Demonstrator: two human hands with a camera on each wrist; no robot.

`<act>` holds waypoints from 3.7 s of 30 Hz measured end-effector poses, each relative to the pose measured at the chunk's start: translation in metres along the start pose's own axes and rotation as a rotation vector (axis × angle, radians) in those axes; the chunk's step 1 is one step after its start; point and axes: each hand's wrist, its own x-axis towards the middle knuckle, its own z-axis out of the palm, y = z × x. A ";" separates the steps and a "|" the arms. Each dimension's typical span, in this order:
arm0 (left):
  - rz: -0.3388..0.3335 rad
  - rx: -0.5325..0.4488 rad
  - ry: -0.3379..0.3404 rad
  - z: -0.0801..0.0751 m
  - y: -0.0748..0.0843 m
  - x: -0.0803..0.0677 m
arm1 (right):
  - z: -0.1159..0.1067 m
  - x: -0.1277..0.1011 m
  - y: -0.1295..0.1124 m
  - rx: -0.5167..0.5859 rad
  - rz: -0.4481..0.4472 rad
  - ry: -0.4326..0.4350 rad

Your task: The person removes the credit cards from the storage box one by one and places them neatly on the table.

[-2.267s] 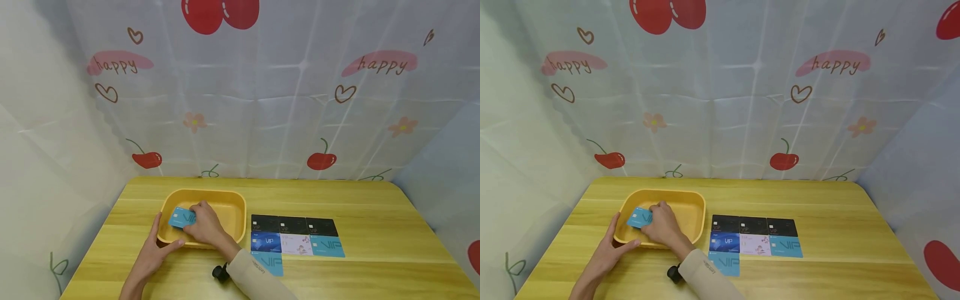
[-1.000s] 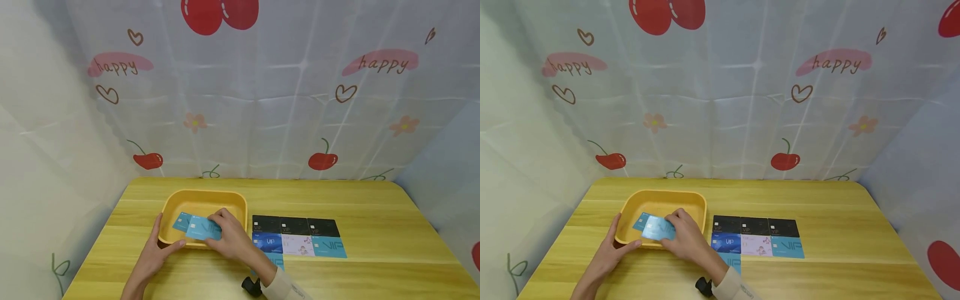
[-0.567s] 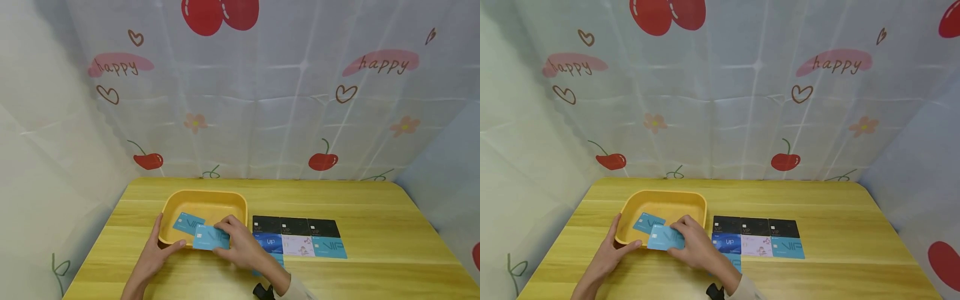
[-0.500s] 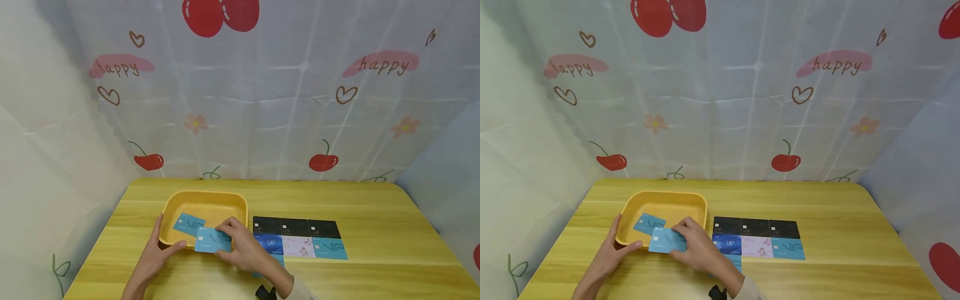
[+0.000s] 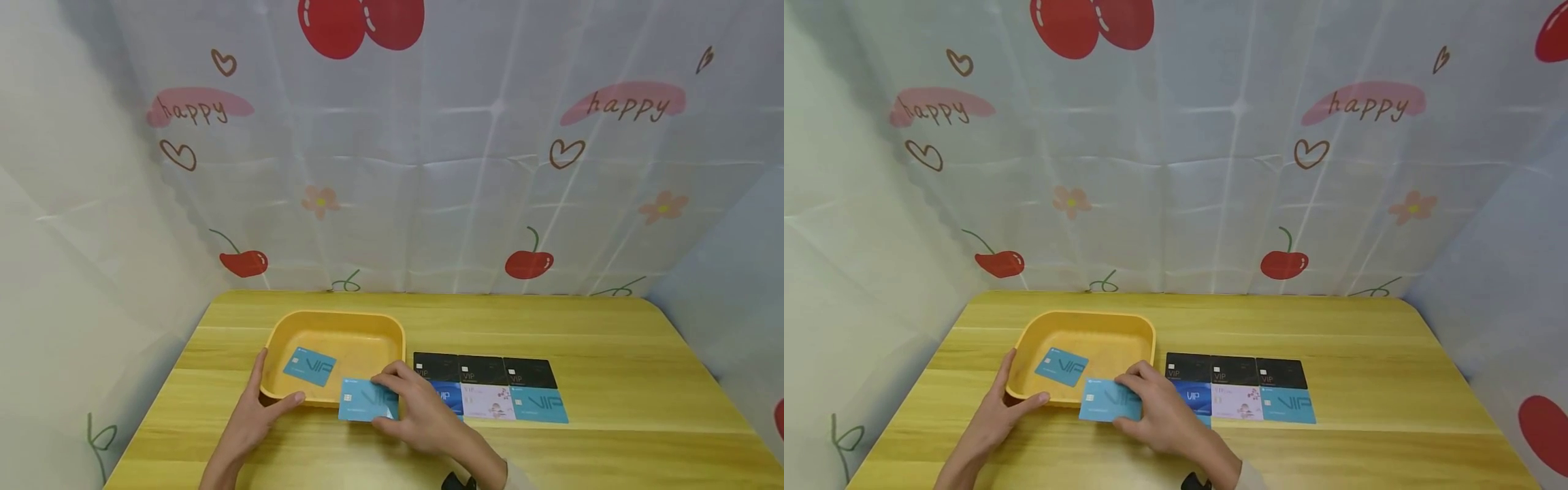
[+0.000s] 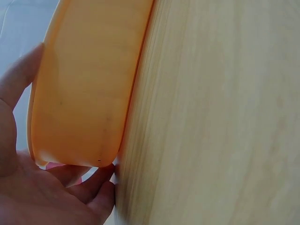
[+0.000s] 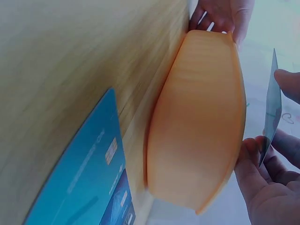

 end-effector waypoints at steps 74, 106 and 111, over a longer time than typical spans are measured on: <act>-0.003 0.009 -0.001 0.000 -0.002 0.001 | -0.074 -0.110 0.058 -0.162 0.419 -0.175; 0.012 -0.021 -0.005 0.000 -0.002 0.002 | -0.075 -0.120 0.075 -0.308 0.483 -0.152; 0.009 -0.021 -0.002 0.000 -0.003 0.002 | -0.074 -0.118 0.075 -0.306 0.462 -0.163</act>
